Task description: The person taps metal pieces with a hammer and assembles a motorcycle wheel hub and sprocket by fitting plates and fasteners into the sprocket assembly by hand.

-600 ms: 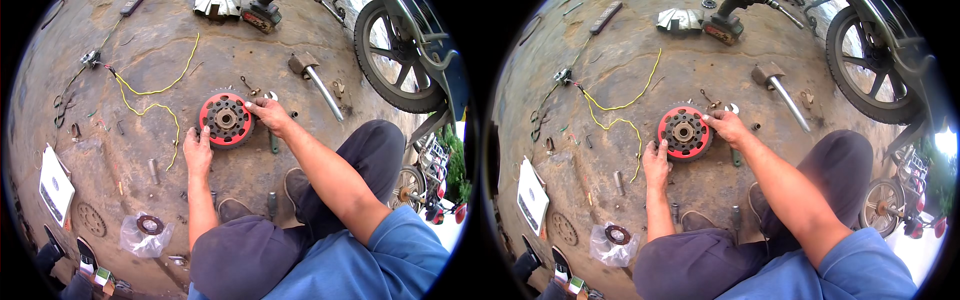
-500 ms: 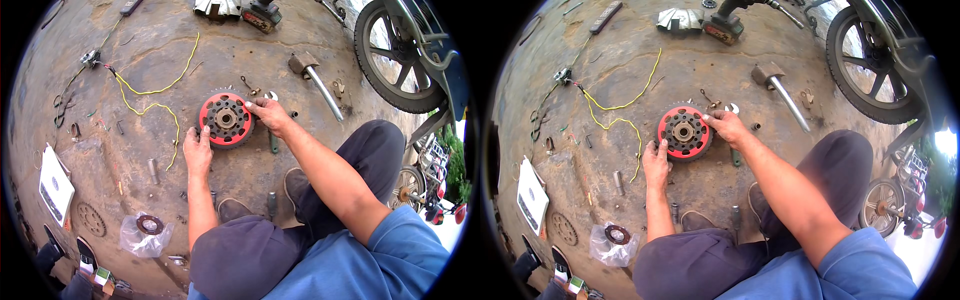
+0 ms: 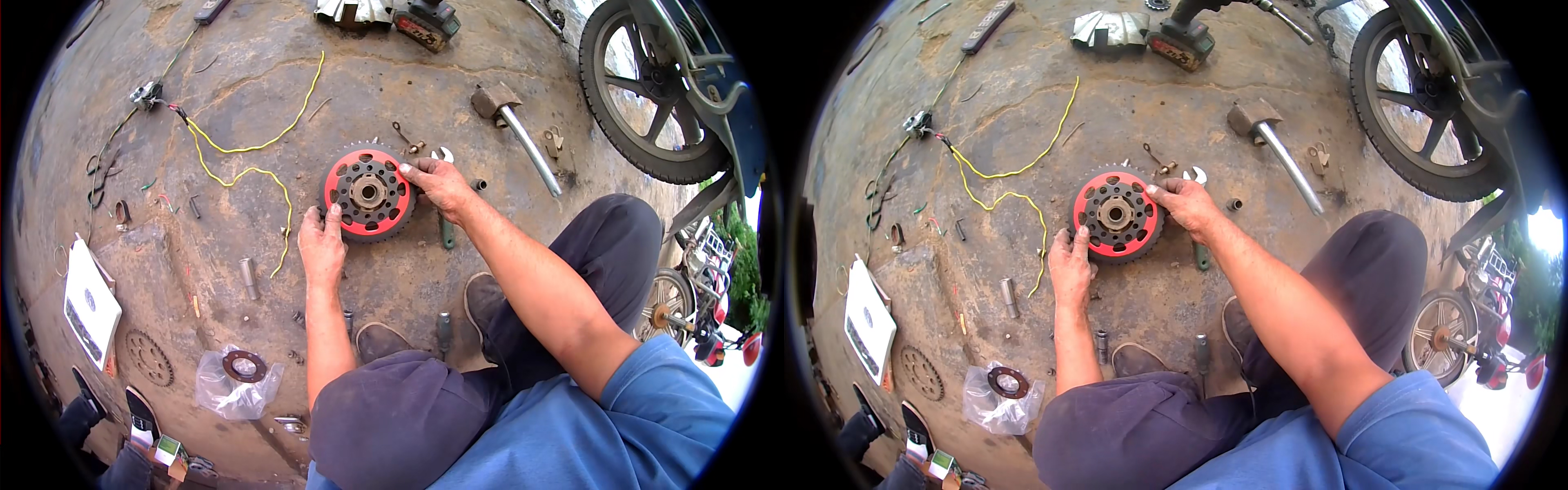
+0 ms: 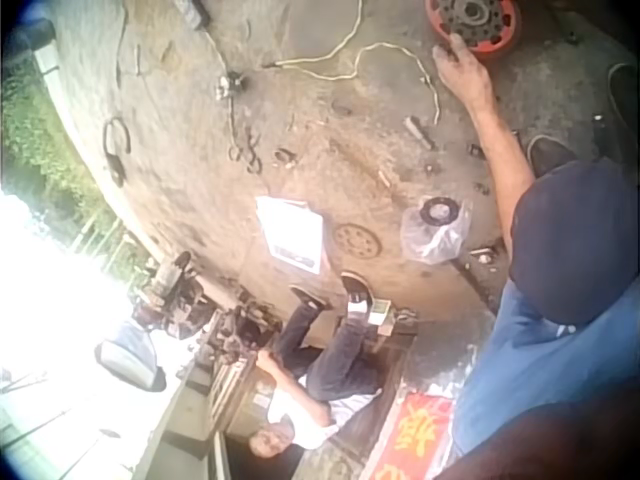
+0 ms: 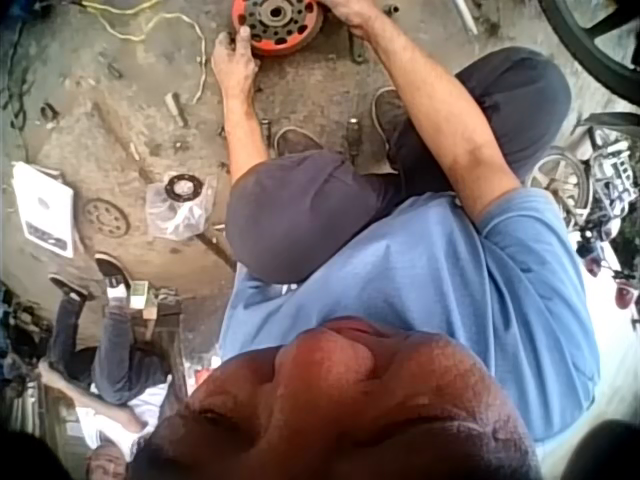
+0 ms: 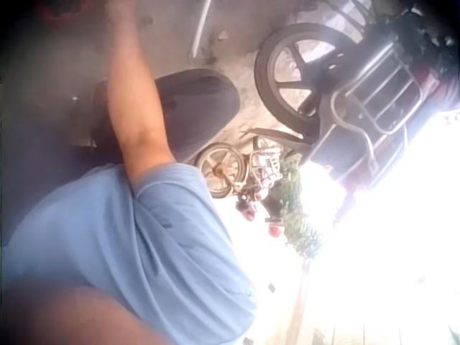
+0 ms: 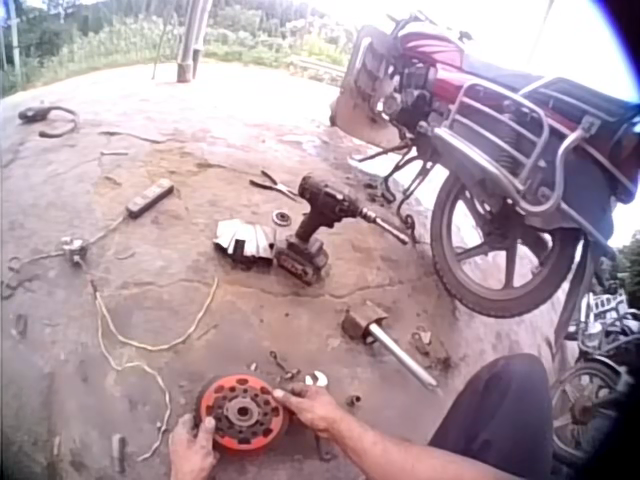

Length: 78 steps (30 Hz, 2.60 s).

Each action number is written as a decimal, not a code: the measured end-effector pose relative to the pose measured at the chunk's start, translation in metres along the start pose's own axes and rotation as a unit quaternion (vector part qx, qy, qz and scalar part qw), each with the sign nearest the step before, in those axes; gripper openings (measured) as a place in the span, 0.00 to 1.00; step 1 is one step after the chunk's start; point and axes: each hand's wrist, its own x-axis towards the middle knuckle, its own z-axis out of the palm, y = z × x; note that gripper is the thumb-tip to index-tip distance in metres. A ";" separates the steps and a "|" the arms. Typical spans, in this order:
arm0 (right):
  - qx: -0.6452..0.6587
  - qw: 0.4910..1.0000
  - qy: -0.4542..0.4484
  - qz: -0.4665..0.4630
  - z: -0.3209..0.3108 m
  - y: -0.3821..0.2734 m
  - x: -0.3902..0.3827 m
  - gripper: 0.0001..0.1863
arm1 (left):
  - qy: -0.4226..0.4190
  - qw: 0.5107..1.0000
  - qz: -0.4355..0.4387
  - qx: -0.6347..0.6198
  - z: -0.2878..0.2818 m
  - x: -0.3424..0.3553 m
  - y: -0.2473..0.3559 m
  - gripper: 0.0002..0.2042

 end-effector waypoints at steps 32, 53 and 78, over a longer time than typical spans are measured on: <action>-0.113 0.993 -0.003 -0.035 0.017 -0.015 -0.005 0.30 | 0.045 0.998 0.002 0.043 -0.036 -0.017 0.011 0.23; -0.589 0.700 -0.063 -0.398 0.042 -0.118 -0.077 0.16 | 0.242 0.906 0.113 0.329 -0.134 -0.147 -0.001 0.11; -0.638 0.674 -0.168 -0.333 -0.046 -0.088 0.058 0.16 | 0.095 0.941 0.115 0.302 -0.071 -0.109 0.031 0.09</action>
